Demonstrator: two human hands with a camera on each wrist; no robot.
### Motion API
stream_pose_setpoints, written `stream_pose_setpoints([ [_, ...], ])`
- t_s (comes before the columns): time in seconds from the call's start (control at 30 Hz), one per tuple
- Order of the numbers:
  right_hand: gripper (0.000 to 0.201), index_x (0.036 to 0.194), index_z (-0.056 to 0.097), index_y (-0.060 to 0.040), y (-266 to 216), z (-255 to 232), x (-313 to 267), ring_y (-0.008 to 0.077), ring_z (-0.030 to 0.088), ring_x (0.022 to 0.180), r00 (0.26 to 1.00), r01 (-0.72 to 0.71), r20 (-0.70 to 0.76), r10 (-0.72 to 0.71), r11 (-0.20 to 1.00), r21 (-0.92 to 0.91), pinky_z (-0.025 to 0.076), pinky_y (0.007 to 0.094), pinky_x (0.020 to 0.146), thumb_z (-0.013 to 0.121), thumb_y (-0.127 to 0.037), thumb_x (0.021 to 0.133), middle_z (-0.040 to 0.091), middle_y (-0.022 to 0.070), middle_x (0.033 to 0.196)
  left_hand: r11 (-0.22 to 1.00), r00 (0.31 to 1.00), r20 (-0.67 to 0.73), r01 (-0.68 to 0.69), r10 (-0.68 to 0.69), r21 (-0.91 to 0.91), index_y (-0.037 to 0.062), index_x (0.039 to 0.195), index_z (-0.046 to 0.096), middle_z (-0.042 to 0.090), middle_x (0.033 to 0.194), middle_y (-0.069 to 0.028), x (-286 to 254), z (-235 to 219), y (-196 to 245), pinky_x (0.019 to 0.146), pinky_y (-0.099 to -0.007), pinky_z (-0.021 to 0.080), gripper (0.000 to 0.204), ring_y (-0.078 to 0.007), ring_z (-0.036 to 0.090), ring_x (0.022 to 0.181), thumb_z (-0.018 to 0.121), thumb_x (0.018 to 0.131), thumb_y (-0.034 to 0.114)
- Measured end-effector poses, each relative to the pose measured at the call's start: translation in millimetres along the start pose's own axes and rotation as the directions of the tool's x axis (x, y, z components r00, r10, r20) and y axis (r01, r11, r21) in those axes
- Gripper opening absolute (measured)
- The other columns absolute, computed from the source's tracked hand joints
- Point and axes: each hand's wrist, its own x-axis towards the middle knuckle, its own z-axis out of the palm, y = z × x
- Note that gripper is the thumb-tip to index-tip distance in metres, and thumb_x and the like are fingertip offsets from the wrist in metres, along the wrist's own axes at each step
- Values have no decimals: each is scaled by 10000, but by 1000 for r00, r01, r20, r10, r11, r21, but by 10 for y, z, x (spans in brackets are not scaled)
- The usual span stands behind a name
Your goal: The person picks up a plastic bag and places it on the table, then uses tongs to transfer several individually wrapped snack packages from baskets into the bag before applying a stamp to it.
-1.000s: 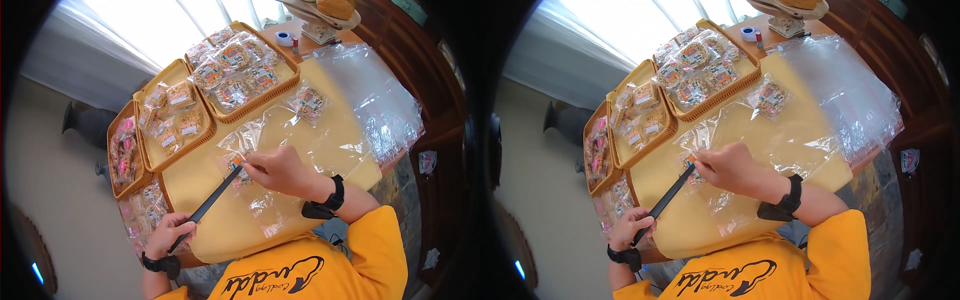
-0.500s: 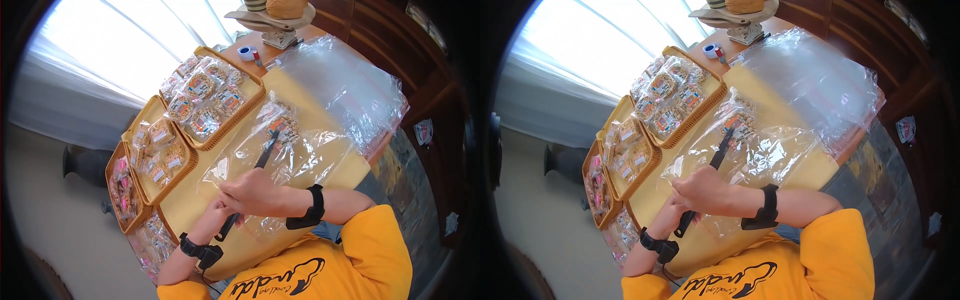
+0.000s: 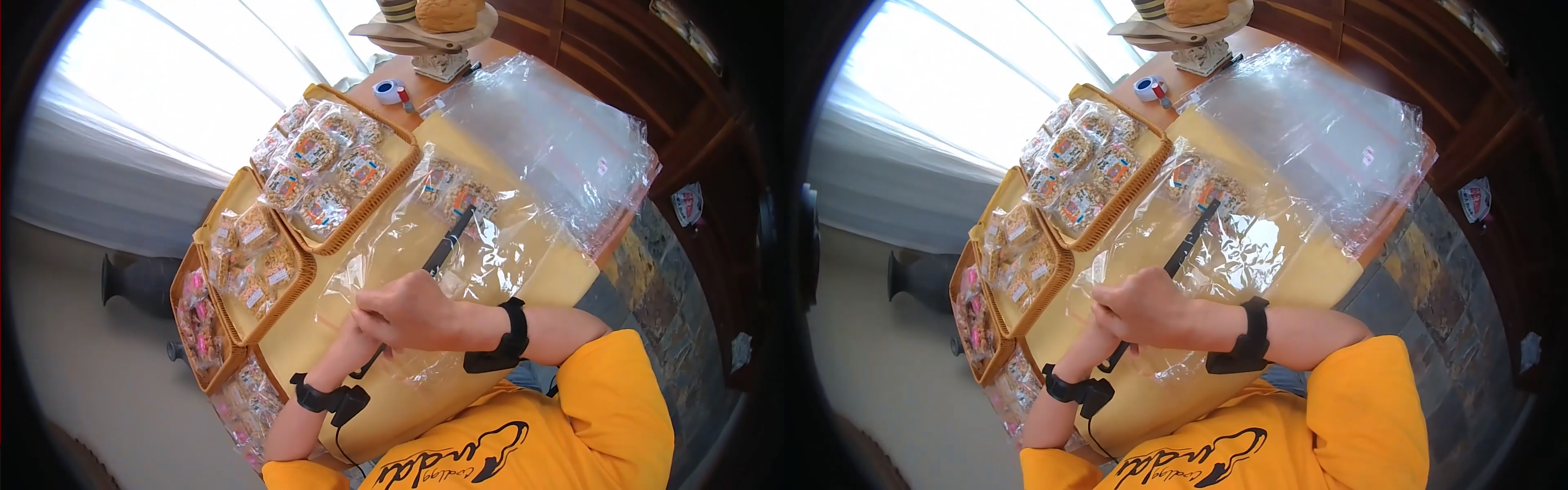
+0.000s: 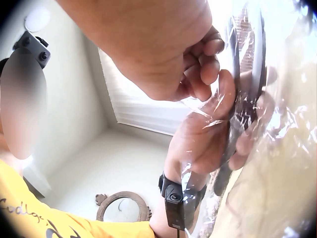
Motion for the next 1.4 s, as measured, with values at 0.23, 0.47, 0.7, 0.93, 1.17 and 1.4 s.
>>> stream_pose_setpoints([
  [0.23, 252, 652, 533, -88, 30, 3, 6, 327, 570, 472, 999, 23, -36, -23, 1000, -2, 434, 397, 434, 640, -197, 853, 504, 123, 494, 992, 990, -64, 122, -123, -11, -21, 1125, 573, 616, 879, -17, -531, -272, -102, 546, -212, 497, 250, -80, 614, 666, 593, 962, 168],
  [0.47, 249, 656, 549, -86, 27, 53, -5, 325, 575, 479, 1000, -29, 9, 29, 1000, 5, 436, 395, 436, 647, -205, 852, 519, 120, 503, 992, 992, 36, 124, -123, -26, -12, 1095, 594, 618, 852, -14, -421, -144, -43, 548, -218, 490, 253, -77, 609, 669, 617, 952, 195],
  [0.7, 220, 699, 575, -76, -1, -6, -3, 348, 598, 519, 997, -42, 59, 39, 999, 36, 464, 416, 473, 619, -225, 855, 562, 150, 547, 1000, 999, 54, 4, -3, -12, -14, 886, 626, 623, 708, -38, -38, -38, 19, 509, -232, 480, 138, -105, 613, 594, 521, 934, 62],
  [0.93, 208, 703, 576, -76, -13, 2, -14, 337, 611, 547, 999, -13, 45, 12, 1000, 19, 480, 396, 494, 622, -204, 860, 578, 147, 584, 997, 997, -68, -20, 25, 75, -1, 850, 615, 623, 688, -51, 81, 99, 152, 457, -252, 470, 141, -122, 610, 546, 518, 919, 76],
  [1.17, 202, 699, 573, -77, 27, -9, -12, 329, 608, 534, 999, -15, 46, 14, 1000, 6, 473, 399, 486, 626, -199, 852, 571, 141, 572, 991, 999, -30, -36, 40, 132, 1, 909, 600, 617, 697, -46, 121, 56, 85, 470, -250, 479, 127, -114, 607, 556, 523, 936, 99],
  [1.4, 232, 662, 544, -85, 59, 4, -25, 310, 578, 490, 1000, 0, -1, 0, 1000, -31, 427, 394, 444, 631, -182, 854, 533, 117, 538, 969, 974, 39, 215, -221, 121, 21, 1141, 609, 621, 847, 12, -707, -463, -32, 558, -212, 474, 267, -68, 593, 683, 651, 925, 172],
])
